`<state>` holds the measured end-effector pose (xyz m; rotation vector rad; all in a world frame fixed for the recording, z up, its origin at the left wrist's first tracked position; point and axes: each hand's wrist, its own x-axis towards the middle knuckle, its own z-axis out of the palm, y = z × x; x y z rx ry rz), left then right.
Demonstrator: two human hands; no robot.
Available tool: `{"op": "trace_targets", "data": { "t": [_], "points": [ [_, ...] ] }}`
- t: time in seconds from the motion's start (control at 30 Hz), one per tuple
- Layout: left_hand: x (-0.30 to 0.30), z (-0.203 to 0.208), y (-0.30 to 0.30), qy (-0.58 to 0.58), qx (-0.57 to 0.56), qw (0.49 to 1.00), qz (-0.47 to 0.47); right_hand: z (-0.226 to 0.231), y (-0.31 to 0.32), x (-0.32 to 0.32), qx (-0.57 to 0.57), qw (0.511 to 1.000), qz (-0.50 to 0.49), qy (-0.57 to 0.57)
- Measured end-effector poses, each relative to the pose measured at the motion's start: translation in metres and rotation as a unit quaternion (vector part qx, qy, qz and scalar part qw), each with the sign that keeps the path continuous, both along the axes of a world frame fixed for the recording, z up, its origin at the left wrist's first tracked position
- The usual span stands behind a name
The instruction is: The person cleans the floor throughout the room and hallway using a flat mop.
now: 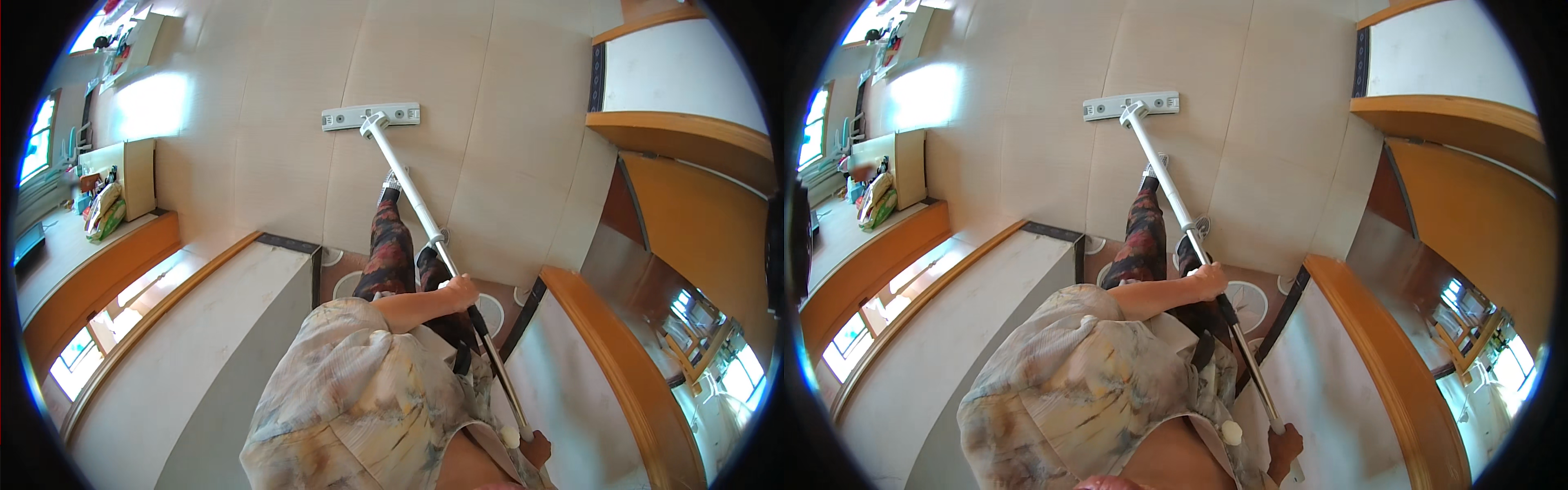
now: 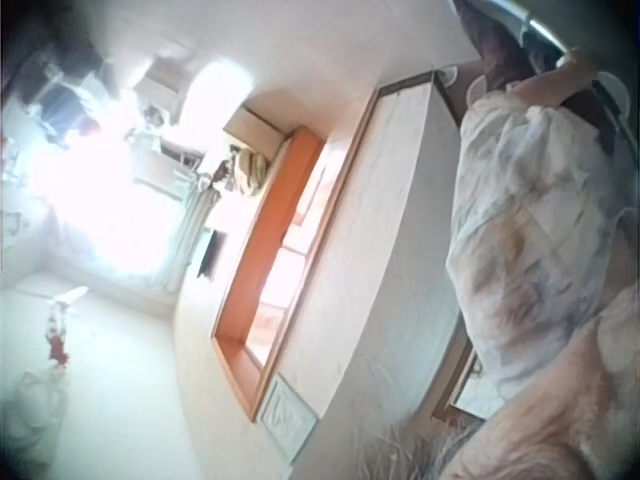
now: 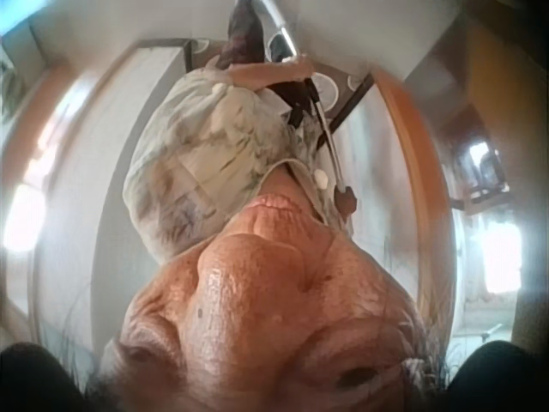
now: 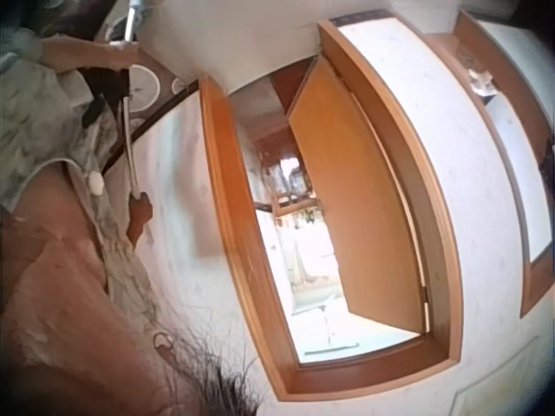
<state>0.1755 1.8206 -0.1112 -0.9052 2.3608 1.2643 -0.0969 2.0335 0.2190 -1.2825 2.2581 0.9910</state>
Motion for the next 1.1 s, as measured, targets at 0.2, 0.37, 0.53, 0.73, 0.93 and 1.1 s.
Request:
{"op": "trace_targets", "data": {
  "t": [0.2,0.37,0.53,0.73,0.93,1.1],
  "points": [
    [-0.019,0.012,0.036,0.029,0.022,0.999,0.0,-0.003,0.029,-0.038,0.035,0.998,0.013,0.048],
    [0.04,-0.019,0.003,0.008,-0.094,0.99,0.104,-0.053,-0.019,-0.012,-0.002,0.998,0.057,-0.018],
    [0.181,-0.048,-0.136,-0.109,-0.189,0.967,0.129,-0.114,-0.169,0.118,-0.03,0.995,0.0,-0.1],
    [0.355,-0.085,-0.265,-0.199,-0.196,0.937,0.211,-0.157,-0.316,0.267,-0.095,0.958,0.047,-0.267],
    [0.413,-0.107,-0.29,-0.257,-0.154,0.93,0.211,-0.174,-0.368,0.316,-0.079,0.951,0.093,-0.286],
    [0.38,-0.123,-0.239,-0.307,-0.147,0.925,0.172,-0.16,-0.336,0.286,-0.06,0.955,0.069,-0.282]
  ]
}}
